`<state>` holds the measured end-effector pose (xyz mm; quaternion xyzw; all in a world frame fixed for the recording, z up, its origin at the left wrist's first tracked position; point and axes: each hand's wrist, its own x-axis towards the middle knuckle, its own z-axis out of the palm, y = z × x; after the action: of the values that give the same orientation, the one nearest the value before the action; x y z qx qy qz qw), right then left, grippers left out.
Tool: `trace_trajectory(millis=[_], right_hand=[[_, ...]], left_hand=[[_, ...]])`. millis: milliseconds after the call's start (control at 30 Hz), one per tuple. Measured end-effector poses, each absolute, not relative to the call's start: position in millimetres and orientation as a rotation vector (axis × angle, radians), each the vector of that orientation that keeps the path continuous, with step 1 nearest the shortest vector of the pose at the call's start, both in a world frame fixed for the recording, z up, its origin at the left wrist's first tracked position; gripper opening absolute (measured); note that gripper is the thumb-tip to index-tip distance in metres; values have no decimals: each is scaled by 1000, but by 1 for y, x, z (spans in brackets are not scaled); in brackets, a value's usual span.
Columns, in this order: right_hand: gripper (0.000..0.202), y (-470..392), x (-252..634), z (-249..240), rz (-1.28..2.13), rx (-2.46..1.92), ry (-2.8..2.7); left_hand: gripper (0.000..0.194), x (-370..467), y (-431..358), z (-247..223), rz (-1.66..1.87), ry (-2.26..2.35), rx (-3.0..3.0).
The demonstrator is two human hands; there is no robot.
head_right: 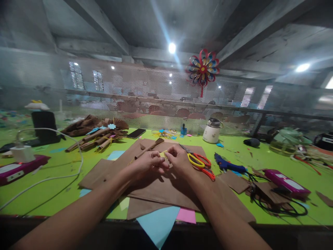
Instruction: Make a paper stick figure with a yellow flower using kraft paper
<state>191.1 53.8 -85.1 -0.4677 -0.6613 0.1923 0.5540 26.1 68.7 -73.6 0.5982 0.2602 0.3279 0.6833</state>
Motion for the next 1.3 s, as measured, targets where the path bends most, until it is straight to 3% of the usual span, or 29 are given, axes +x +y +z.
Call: trace_trajectory(millis=[500, 733, 1100, 1300], right_hand=[[21, 49, 185, -79, 540, -1077, -1528], [34, 44, 185, -74, 816, -1056, -1460], [33, 45, 190, -79, 1047, -1025, -1437], [34, 47, 191, -82, 1023, -1055, -1413]], left_hand=[[15, 24, 72, -75, 683, 599, 1358], [17, 24, 75, -75, 771, 688, 1332], [13, 21, 73, -69, 743, 557, 1279], [23, 21, 70, -68, 754, 619, 1373]])
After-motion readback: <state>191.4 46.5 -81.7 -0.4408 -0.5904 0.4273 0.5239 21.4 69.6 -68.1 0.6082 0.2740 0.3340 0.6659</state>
